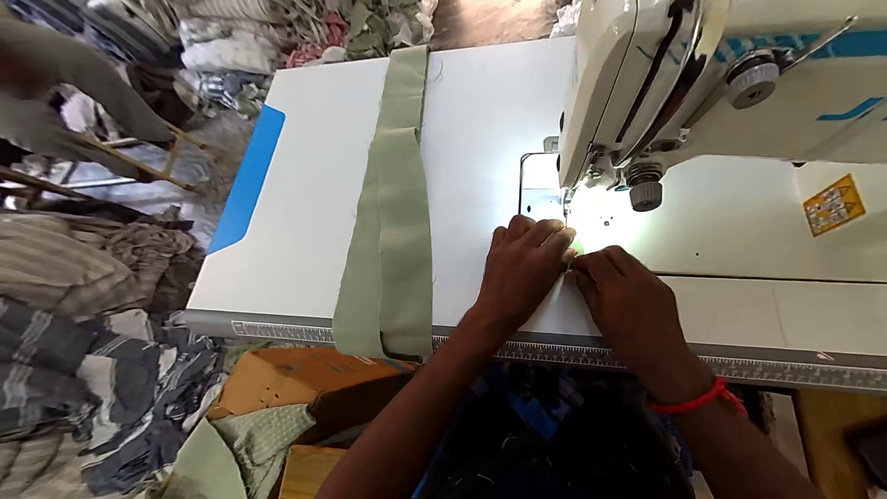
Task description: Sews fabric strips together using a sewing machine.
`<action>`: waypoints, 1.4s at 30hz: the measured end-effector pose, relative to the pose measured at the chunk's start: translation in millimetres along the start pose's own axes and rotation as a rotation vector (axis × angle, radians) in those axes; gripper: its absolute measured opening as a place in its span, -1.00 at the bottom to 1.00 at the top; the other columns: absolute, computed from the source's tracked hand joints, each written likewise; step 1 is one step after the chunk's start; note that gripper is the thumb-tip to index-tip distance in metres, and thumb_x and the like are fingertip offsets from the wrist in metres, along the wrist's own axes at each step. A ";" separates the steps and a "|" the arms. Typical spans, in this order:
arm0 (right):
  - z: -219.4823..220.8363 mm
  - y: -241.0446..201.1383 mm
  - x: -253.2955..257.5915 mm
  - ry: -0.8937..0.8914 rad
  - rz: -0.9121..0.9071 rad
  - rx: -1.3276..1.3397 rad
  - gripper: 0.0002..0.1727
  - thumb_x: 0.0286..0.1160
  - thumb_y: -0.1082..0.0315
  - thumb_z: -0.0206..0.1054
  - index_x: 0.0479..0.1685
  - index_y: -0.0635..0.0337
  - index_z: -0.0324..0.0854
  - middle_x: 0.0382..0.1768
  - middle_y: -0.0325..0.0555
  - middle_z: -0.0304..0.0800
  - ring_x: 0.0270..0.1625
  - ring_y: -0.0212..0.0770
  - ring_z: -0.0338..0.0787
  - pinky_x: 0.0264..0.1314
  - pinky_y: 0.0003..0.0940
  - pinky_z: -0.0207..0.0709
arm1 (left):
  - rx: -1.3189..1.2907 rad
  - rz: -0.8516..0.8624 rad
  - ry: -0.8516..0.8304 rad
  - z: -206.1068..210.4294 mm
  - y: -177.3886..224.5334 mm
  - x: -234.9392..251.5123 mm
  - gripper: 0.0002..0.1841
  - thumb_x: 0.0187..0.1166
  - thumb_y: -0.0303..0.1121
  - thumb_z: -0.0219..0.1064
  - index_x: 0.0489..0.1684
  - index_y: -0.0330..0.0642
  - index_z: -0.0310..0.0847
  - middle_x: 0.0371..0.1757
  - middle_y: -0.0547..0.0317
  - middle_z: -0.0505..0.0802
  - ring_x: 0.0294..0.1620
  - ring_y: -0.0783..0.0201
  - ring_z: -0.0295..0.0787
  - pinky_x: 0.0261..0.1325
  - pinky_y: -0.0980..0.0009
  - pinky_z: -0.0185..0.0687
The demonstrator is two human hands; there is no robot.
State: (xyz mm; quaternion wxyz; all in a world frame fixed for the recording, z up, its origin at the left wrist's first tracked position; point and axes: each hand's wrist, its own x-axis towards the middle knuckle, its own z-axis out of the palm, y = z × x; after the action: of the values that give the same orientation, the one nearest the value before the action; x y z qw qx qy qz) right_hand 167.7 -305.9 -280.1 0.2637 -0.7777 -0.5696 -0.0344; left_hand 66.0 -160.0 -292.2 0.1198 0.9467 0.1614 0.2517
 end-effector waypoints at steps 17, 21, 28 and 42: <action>8.7 16.3 53.0 -0.024 0.102 -0.066 -0.67 0.70 0.53 0.17 0.29 0.23 0.74 0.30 0.16 0.76 0.22 0.20 0.81 0.15 0.09 0.71 | 0.049 -0.078 -0.014 2.6 0.2 4.5 -0.69 0.69 -0.31 0.25 0.30 -0.05 0.76 0.13 0.03 0.74 0.15 0.01 0.63 0.10 0.16 0.56; 3.6 18.1 54.6 -0.043 0.122 -0.015 -0.68 0.75 0.42 0.18 0.30 0.22 0.74 0.21 0.23 0.78 0.13 0.25 0.84 0.08 0.16 0.71 | 0.042 -0.089 -0.018 2.2 0.7 4.9 -0.70 0.68 -0.31 0.26 0.27 -0.06 0.77 0.14 0.03 0.75 0.17 0.00 0.64 0.10 0.15 0.58; 3.4 64.5 68.5 -0.121 -0.128 0.018 -0.59 0.80 0.33 0.05 0.43 0.14 0.69 0.36 0.13 0.76 0.39 0.27 0.68 0.42 0.21 0.48 | 0.052 -0.083 -0.024 2.2 0.1 4.4 -0.67 0.68 -0.32 0.24 0.31 -0.03 0.77 0.12 0.01 0.73 0.12 0.01 0.63 0.07 0.16 0.57; 7.3 29.7 38.5 -0.064 -0.004 0.040 -0.69 0.69 0.32 0.22 0.22 0.23 0.76 0.31 0.22 0.68 0.26 0.28 0.71 0.27 0.20 0.57 | 0.060 -0.011 -0.026 -0.8 13.6 7.4 -0.56 0.53 -0.32 0.33 0.39 -0.25 0.64 -0.23 0.00 0.84 -0.19 0.01 0.82 -0.18 0.12 0.69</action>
State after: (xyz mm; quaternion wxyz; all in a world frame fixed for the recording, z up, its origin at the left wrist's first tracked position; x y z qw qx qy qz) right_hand 206.2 -275.5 -283.7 0.2606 -0.7718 -0.5799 0.0016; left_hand 75.0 -169.6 -284.1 0.0947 0.9521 0.1727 0.2338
